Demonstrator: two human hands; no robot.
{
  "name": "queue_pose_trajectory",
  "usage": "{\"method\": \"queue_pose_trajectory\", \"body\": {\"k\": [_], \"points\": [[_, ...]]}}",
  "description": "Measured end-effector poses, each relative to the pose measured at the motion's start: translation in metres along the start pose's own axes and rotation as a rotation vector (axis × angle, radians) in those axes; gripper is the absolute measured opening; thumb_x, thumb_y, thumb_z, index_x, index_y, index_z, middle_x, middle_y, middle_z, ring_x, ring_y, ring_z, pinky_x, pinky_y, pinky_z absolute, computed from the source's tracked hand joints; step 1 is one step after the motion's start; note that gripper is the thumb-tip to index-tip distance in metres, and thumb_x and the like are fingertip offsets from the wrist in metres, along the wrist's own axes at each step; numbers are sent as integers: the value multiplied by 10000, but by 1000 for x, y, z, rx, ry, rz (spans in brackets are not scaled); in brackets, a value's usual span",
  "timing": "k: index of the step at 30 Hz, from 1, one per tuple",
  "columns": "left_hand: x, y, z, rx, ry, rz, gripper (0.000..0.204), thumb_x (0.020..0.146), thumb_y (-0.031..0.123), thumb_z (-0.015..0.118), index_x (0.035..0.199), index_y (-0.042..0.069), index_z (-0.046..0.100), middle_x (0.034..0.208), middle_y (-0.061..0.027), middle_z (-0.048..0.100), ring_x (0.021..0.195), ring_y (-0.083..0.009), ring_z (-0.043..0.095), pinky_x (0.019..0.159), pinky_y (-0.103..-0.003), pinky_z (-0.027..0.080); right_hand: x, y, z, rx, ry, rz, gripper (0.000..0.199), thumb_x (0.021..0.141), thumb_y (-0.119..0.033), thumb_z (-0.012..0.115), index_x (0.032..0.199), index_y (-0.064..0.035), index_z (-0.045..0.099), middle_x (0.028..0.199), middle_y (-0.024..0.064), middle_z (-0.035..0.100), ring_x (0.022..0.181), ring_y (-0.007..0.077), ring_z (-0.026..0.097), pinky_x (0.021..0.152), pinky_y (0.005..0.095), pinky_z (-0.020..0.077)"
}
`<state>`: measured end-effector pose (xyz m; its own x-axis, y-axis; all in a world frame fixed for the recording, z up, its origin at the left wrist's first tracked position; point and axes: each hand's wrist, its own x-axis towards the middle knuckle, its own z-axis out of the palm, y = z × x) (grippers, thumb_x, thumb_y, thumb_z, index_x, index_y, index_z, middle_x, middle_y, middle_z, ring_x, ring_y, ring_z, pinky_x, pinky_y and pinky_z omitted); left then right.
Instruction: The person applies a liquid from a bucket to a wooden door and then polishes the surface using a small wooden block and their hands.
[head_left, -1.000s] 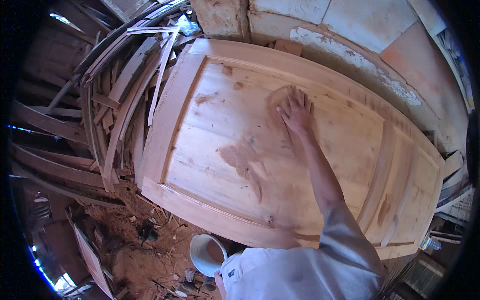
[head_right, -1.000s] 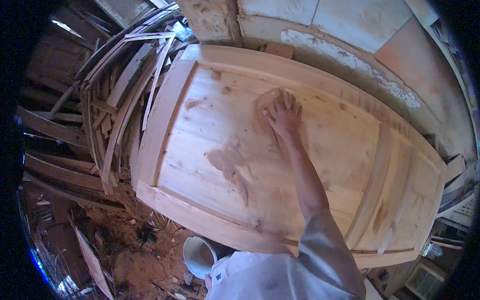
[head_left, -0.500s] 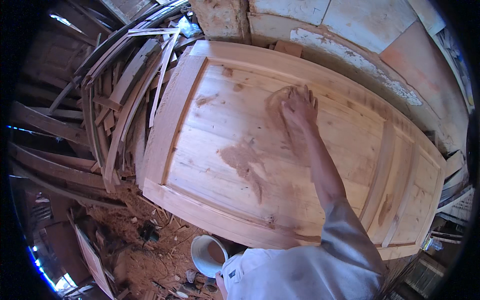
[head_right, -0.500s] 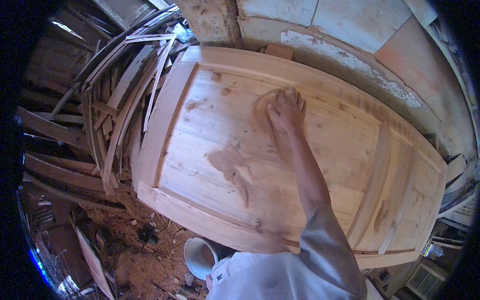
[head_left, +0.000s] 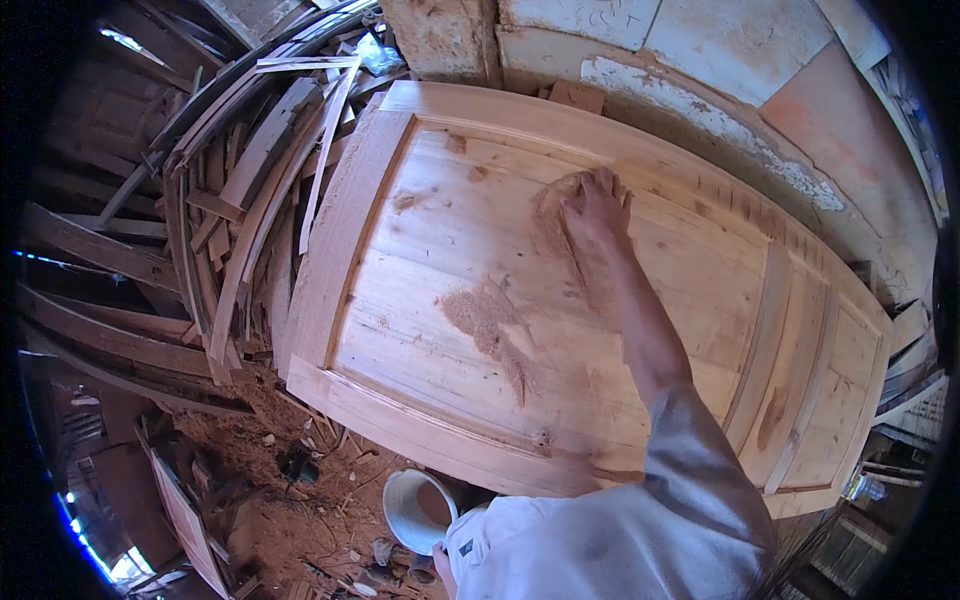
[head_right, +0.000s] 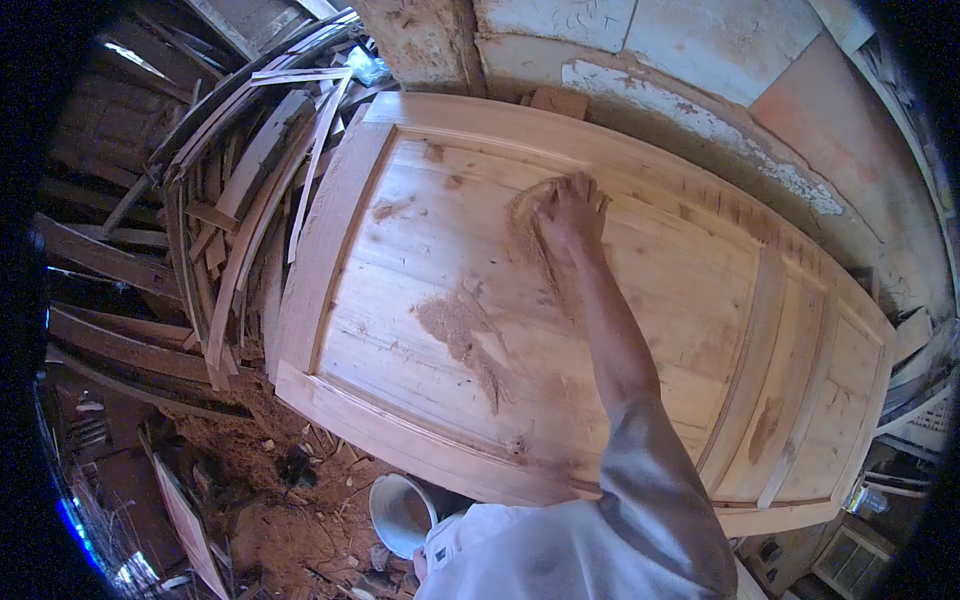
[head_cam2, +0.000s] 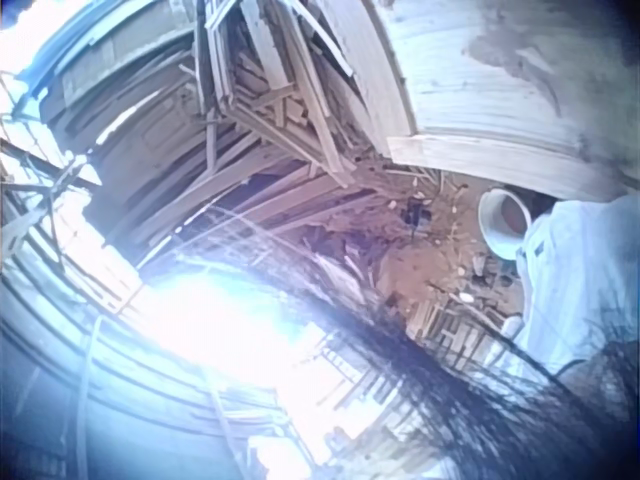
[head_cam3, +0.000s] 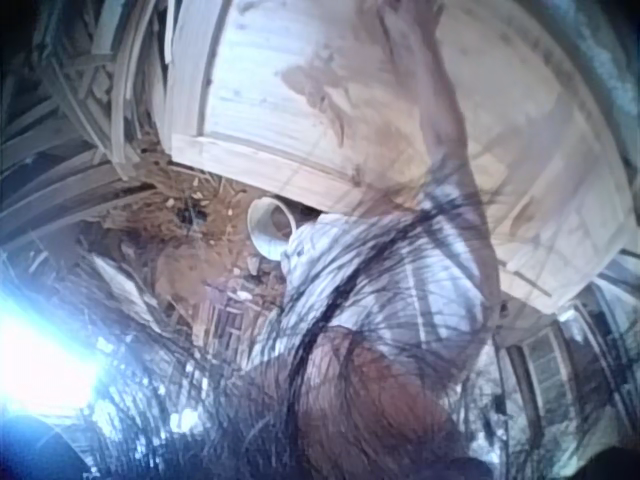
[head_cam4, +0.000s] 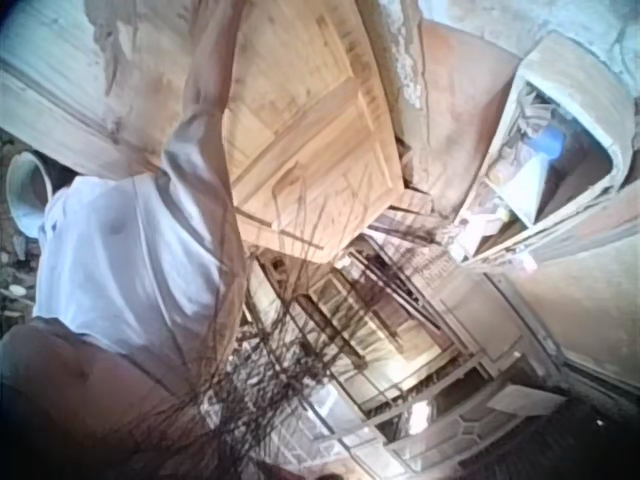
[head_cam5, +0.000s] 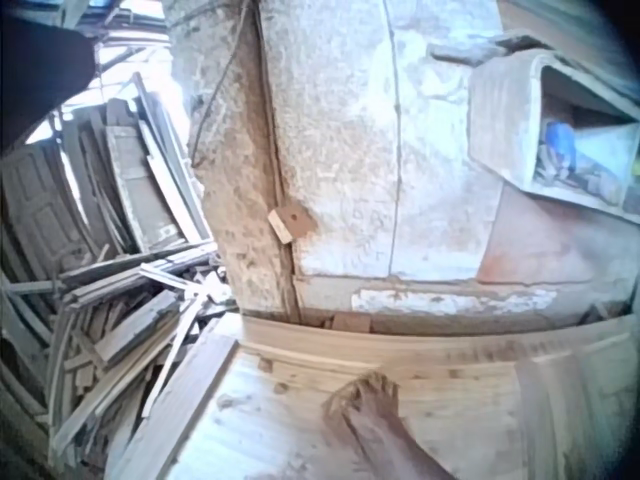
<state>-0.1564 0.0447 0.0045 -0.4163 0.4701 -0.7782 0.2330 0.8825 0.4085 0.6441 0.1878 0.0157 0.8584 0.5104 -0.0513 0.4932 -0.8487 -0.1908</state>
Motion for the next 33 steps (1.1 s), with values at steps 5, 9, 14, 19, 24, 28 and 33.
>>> {"method": "queue_pose_trajectory", "body": {"k": [5, 9, 14, 19, 24, 28, 33], "points": [[13, -8, -4, -135, -44, -65, 350, 798, 337, 548, 869, -3, 586, 844, -114, 590, 797, -236, 533, 765, -362, 435, -31, -3, -1, 62, 120, -12, 708, 842, -601, 485, 1410, -194, 371, 1511, 140, 219, 1372, 391, 224, 1093, 589, 173], [20, -15, -6, -182, -59, -83, 333, 795, 337, 543, 849, 10, 581, 838, -116, 591, 795, -242, 538, 759, -367, 436, -25, -6, 4, 14, 87, -12, 696, 839, -573, 513, 1404, -189, 381, 1504, 148, 228, 1365, 397, 229, 1091, 578, 185], [23, -15, -8, -186, -79, -49, 343, 790, 330, 553, 873, -1, 584, 856, -125, 589, 800, -245, 537, 760, -365, 438, -1, -4, -14, 43, 37, 49, 708, 829, -579, 527, 1401, -187, 386, 1514, 140, 204, 1375, 364, 220, 1096, 556, 193], [26, -16, -7, -92, -58, -6, 353, 791, 330, 553, 892, -6, 584, 863, -128, 587, 801, -246, 537, 759, -364, 439, -14, -7, -19, -30, -44, 58, 701, 844, -576, 524, 1417, -210, 351, 1498, 135, 247, 1385, 340, 205, 1108, 531, 184], [53, -45, -32, -245, -33, -175, 370, 795, 333, 550, 922, -13, 585, 875, -136, 590, 812, -251, 542, 762, -365, 444, -104, 23, -3, 36, 235, 76, 691, 818, -497, 584, 1411, -213, 373, 1427, 133, 353, 1314, 319, 335, 1006, 525, 327], [27, -22, -11, -104, 4, -73, 379, 805, 331, 543, 951, -16, 582, 894, -137, 596, 835, -247, 545, 779, -362, 447, -202, 42, -13, -152, 56, 283, 597, 837, -366, 589, 1386, -209, 416, 1392, 144, 397, 1181, 329, 455, 914, 480, 420], [6, 6, 4, -129, -57, -121, 353, 851, 299, 510, 1006, -14, 564, 928, -120, 595, 882, -214, 533, 829, -327, 436, -201, 66, 24, -15, 297, 92, 515, 846, -184, 577, 1348, -183, 464, 1195, 169, 487, 990, 344, 527, 780, 447, 489]]}}
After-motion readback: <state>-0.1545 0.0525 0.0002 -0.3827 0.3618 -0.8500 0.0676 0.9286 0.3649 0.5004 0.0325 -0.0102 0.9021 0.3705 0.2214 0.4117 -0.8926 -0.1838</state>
